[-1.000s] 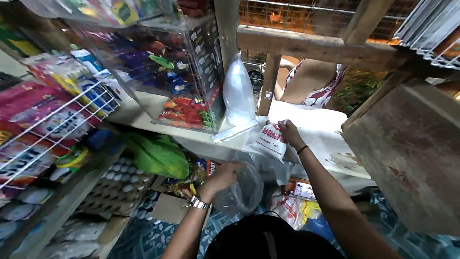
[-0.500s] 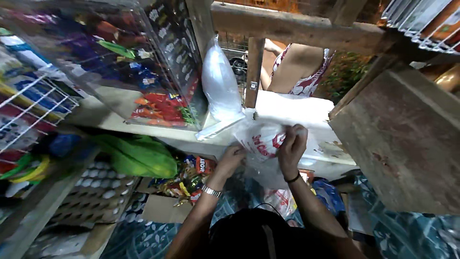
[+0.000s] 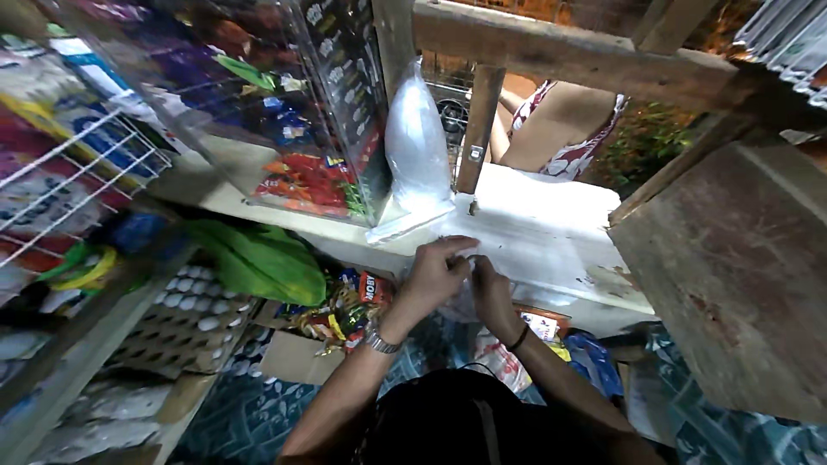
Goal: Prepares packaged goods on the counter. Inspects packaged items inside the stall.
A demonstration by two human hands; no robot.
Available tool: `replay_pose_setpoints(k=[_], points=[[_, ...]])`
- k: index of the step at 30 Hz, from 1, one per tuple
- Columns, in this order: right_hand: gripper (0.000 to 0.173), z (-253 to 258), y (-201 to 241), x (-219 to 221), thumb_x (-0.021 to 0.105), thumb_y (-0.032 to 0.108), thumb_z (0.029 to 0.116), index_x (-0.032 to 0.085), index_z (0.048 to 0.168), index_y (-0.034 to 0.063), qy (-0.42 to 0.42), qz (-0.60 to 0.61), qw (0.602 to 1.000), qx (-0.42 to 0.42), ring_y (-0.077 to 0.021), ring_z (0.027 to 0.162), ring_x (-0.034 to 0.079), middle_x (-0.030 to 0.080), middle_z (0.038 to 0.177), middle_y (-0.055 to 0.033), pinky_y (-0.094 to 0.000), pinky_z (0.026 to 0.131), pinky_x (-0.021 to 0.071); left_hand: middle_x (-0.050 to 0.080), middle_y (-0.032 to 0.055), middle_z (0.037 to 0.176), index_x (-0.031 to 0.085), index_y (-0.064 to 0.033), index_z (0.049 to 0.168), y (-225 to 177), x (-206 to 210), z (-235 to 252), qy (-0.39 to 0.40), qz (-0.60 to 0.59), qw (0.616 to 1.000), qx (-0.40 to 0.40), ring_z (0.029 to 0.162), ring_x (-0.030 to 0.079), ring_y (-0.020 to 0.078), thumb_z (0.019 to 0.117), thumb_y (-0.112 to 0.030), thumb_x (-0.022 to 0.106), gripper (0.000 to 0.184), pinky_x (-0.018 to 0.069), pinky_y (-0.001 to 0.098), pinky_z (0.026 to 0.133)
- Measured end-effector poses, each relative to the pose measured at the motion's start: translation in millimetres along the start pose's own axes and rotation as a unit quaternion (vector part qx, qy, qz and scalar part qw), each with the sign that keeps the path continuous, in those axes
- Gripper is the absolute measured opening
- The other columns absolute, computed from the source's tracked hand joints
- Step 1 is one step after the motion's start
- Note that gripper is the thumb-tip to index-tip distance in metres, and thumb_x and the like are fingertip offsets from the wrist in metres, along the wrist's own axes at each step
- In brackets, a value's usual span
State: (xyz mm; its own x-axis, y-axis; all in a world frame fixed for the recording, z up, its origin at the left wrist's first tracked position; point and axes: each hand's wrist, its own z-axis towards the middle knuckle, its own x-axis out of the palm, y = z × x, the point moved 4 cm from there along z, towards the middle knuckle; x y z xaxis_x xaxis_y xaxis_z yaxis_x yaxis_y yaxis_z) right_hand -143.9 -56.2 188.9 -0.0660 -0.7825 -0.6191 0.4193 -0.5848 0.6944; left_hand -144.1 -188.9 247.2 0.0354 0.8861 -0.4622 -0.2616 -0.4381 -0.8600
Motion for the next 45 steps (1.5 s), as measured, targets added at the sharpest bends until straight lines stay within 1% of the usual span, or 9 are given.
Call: replay_pose_setpoints(k=[6,15,25,35,39,40,42,43,45], points=[[0.023,43.4,36.2,-62.5,0.065,0.017,0.0998,0.067,0.108,-0.0048,0.088,-0.088,0.99,-0.06,-0.0292,0.066,0.068,0.068,0.077,-0.0159,-0.047,0.064,0.0575,0.075,0.0067,0.095,0.074,-0.0047,0.115,-38.7,-52.1,15.4,-0.055,-0.045,0.994,0.081,0.046,0.051,0.0058,0.0947,0.007,0.057,0.029,0.044,0.0206,0.042],[0.012,116.0,51.2,-122.0,0.064,0.006,0.0959,0.069,0.102,-0.0024,0.218,-0.317,0.917,-0.105,-0.0481,0.082,0.068,0.068,0.082,-0.025,-0.066,0.07,0.0514,0.071,0.0008,0.084,0.07,0.0011,0.102,-81.4,-60.9,82.6,-0.061,-0.201,0.972,0.107,0.055,0.063,0.0027,0.0967,0.004,0.056,0.015,0.0571,0.0196,0.054],[0.012,150.0,-19.4,-108.8,0.067,0.005,0.0918,0.07,0.102,-0.0016,0.232,-0.305,0.923,-0.04,-0.0494,0.09,0.068,0.069,0.09,-0.0269,-0.0707,0.076,0.0505,0.07,0.01,0.105,0.066,0.0054,0.117,-56.7,-22.7,112.5,0.015,-0.2,0.977,0.071,0.07,0.069,0.0069,0.1013,0.003,0.054,0.021,0.0619,0.0256,0.07],[0.015,158.9,1.4,-120.7,0.065,0.011,0.0953,0.071,0.099,-0.0024,0.218,-0.272,0.935,-0.06,-0.0425,0.088,0.067,0.069,0.087,-0.0223,-0.0665,0.079,0.0508,0.069,0.0132,0.11,0.064,0.0042,0.126,-48.6,-22.6,116.1,0.049,-0.151,0.985,0.065,0.069,0.067,0.0065,0.1013,0.002,0.054,0.027,0.0597,0.0242,0.068],[0.019,160.2,0.0,-122.4,0.066,0.013,0.0942,0.069,0.099,-0.0052,0.188,-0.268,0.942,-0.071,-0.0431,0.087,0.068,0.069,0.087,-0.0238,-0.0655,0.079,0.0518,0.056,0.0114,0.143,0.046,-0.0019,0.149,-47.1,-38.9,92.2,0.008,-0.273,0.944,0.183,0.102,0.07,0.0135,0.1019,-0.005,0.051,0.047,0.0606,0.0323,0.088],[0.019,159.2,-0.3,-122.2,0.066,0.013,0.0945,0.069,0.099,-0.0059,0.184,-0.265,0.944,-0.069,-0.0435,0.088,0.068,0.069,0.088,-0.0243,-0.0656,0.079,0.0515,0.053,0.0087,0.147,0.044,-0.0064,0.15,-42.7,-41.1,78.6,-0.021,-0.269,0.947,0.174,0.106,0.068,0.0129,0.1035,-0.007,0.048,0.047,0.0588,0.0318,0.09],[0.018,156.4,1.0,-121.6,0.065,0.01,0.0946,0.069,0.097,-0.0071,0.181,-0.26,0.947,-0.06,-0.044,0.09,0.068,0.069,0.089,-0.0252,-0.0655,0.081,0.0515,0.063,0.0109,0.122,0.056,-0.0016,0.132,-19.7,-27.2,56.5,-0.091,-0.137,0.978,0.124,0.086,0.067,0.0134,0.1015,-0.007,0.055,0.031,0.0586,0.0323,0.074],[0.016,155.8,0.7,-120.2,0.065,0.009,0.0932,0.068,0.093,-0.0071,0.179,-0.257,0.948,-0.061,-0.0427,0.086,0.068,0.068,0.085,-0.0241,-0.0644,0.077,0.0516,0.068,0.0142,0.107,0.064,0.0013,0.117,-5.1,-8.3,47.0,-0.076,-0.028,0.993,0.086,0.081,0.066,0.0199,0.0992,-0.011,0.064,0.022,0.0577,0.0384,0.072],[0.018,155.0,1.6,-115.6,0.066,0.01,0.0932,0.067,0.09,-0.0078,0.192,-0.245,0.95,-0.036,-0.0401,0.08,0.067,0.067,0.082,-0.0229,-0.0623,0.075,0.052,0.072,0.0185,0.102,0.072,-0.0003,0.109,19.9,41.7,33.3,0.09,0.169,0.981,-0.03,0.096,0.07,0.0333,0.1011,-0.042,0.063,0.043,0.054,0.0546,0.09]])
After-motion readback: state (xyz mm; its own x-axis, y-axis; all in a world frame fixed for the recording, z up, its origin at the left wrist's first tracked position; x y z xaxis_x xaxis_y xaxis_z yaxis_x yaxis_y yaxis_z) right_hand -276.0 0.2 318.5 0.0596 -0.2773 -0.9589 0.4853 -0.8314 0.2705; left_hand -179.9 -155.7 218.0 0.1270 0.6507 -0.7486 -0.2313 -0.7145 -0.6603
